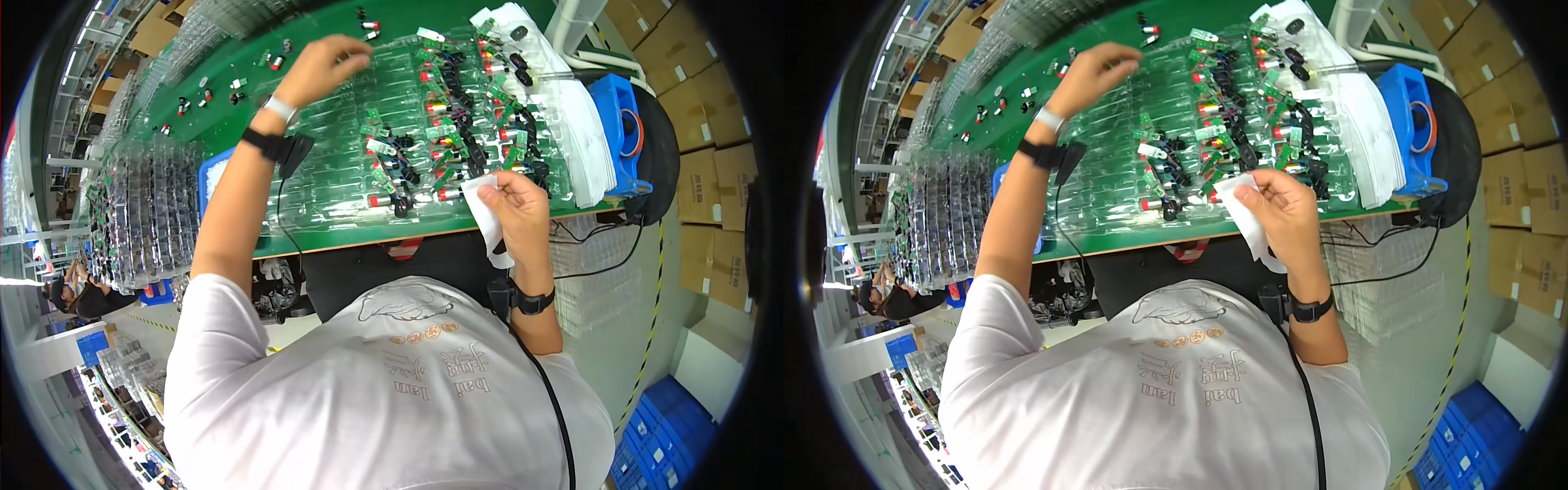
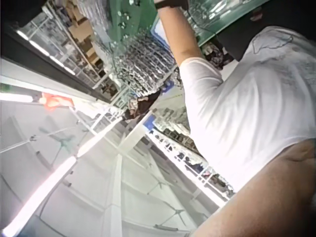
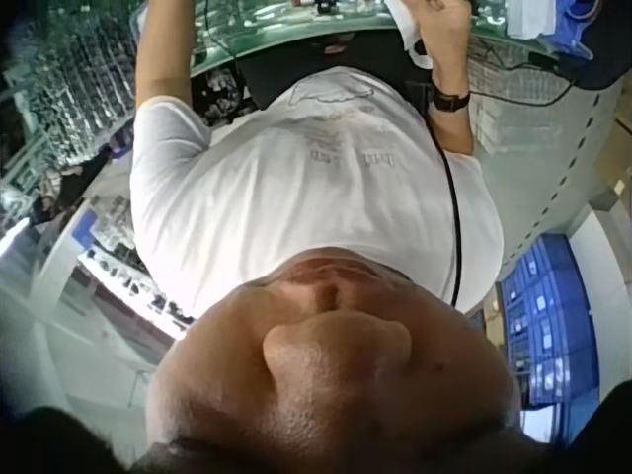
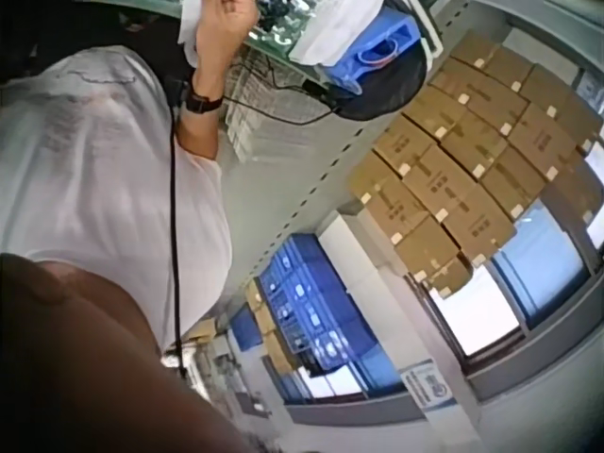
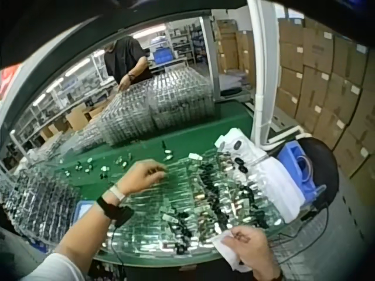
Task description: Wiping and cleaning small valve components with a cloth at a factory workbench.
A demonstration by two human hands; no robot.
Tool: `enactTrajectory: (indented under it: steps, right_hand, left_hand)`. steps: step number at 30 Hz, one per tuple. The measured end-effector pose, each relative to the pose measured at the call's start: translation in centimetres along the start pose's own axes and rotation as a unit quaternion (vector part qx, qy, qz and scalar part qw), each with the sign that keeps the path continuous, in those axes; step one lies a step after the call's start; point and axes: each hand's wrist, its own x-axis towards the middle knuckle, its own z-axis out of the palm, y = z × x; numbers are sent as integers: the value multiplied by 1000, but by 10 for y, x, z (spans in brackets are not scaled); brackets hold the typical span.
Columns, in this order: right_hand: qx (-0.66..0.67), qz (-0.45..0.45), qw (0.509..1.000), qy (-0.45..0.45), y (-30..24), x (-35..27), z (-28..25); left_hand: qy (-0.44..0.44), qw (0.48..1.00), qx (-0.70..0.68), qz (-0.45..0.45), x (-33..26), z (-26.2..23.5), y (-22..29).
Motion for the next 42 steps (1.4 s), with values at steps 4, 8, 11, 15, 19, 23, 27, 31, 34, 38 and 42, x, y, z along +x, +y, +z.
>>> enactTrajectory:
  steps: [4,8,11,15,19,23,27,31,34,38,42]
  right_hand:
    - [-7,-13,1000,-20,2,8,7]
    - [-34,-26,999,-33,-1,12,15]
    - [-40,-18,998,-45,-6,12,22]
    - [-55,-22,997,-42,-3,9,22]
    - [-66,-78,992,-68,0,8,25]
    - [-73,-44,994,-73,-8,2,24]
    - [-83,-102,987,-91,-10,5,29]
    - [-17,-72,991,-113,-28,8,52]
    - [49,14,987,-150,-48,15,73]
    - [15,-70,978,-194,-41,18,108]
    - [37,-174,937,-302,-34,24,119]
  left_hand:
    - [-107,994,-1,28,-36,9,42]
    - [-121,992,-8,43,-47,17,38]
    - [-140,989,36,9,-46,15,32]
    - [-161,983,79,29,-48,10,36]
    - [-36,990,100,98,-57,-17,49]
    - [89,992,8,87,-81,-55,79]
    - [213,862,-457,50,-113,-64,79]
    - [61,401,-907,114,-134,-12,87]
    - [26,269,-958,97,-142,32,109]
    - [2,191,-979,71,-158,56,130]
    - [-6,211,-976,49,-170,62,139]
